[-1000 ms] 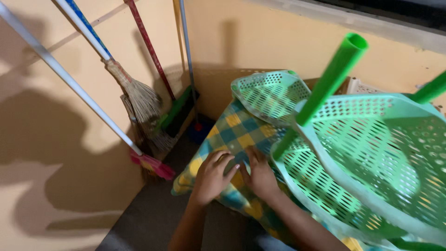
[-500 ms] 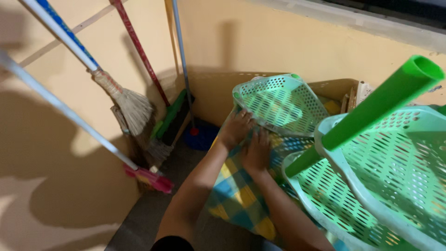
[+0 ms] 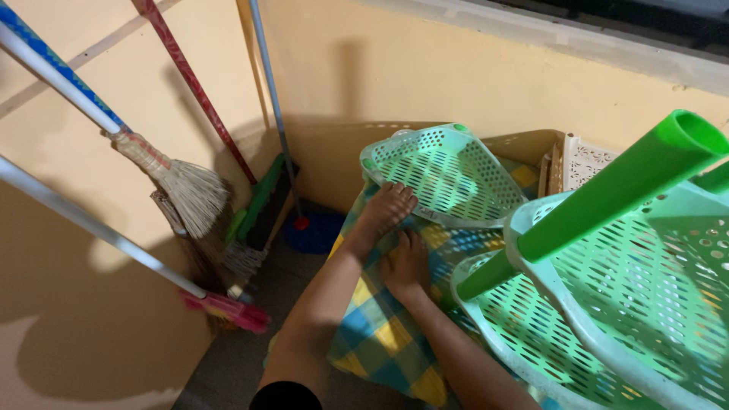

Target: The person assembles a multi-tier plastic corner basket rack on a cloth-covered surface, threading green plastic tubes through the corner holes of perforated basket tiers and pressing the tiers down onto the tubes to stack them into a standing rack.

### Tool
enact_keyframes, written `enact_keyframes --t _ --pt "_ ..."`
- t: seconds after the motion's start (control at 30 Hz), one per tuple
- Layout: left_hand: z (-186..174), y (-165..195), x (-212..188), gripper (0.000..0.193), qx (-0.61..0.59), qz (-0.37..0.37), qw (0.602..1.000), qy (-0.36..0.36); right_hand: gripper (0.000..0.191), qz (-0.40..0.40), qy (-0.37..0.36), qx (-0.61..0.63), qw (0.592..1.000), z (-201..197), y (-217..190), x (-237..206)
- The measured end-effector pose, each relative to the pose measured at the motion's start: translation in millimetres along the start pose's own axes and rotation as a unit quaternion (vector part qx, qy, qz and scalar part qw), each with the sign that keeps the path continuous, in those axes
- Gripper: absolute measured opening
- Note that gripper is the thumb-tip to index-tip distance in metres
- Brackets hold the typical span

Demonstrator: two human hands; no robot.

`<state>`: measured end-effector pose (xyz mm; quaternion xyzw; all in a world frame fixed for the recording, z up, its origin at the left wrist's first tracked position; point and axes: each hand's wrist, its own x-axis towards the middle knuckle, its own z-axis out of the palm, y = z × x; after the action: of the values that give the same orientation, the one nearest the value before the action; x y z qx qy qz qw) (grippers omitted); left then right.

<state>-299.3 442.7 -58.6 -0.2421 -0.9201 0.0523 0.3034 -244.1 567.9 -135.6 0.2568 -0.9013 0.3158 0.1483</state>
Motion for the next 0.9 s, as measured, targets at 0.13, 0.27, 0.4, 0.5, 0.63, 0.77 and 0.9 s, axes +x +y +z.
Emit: enact_keyframes --t 0.13,0.27,0.4,0.5,0.63,0.77,0.9 --pt "-6 -5 -18 0.014 0.012 -0.029 0.999 0.018 0.068 -0.036 0.038 0.015 0.998 2 0 -1" --pt "-21 -14 -49 0.021 0.020 -0.067 0.997 0.037 0.067 -0.031 0.038 0.077 0.996 5 -4 3" --pt "-40 -15 -85 0.019 -0.013 -0.156 0.985 0.072 0.063 0.145 -0.028 0.245 0.958 8 -15 19" --pt "-59 -10 -110 0.023 0.010 -0.197 0.976 0.094 0.058 0.343 -0.127 0.488 0.793 10 -25 38" --pt "-90 4 -146 0.028 0.039 -0.231 0.966 0.111 0.062 0.298 -0.140 0.765 0.553 8 -30 49" --pt "-120 22 -177 0.027 0.062 -0.270 0.956 0.100 0.060 0.234 -0.214 0.787 0.530 -1 -38 48" --pt "-155 39 -203 0.025 0.092 -0.299 0.946 0.088 0.054 0.254 -0.245 0.745 0.566 -2 -56 36"
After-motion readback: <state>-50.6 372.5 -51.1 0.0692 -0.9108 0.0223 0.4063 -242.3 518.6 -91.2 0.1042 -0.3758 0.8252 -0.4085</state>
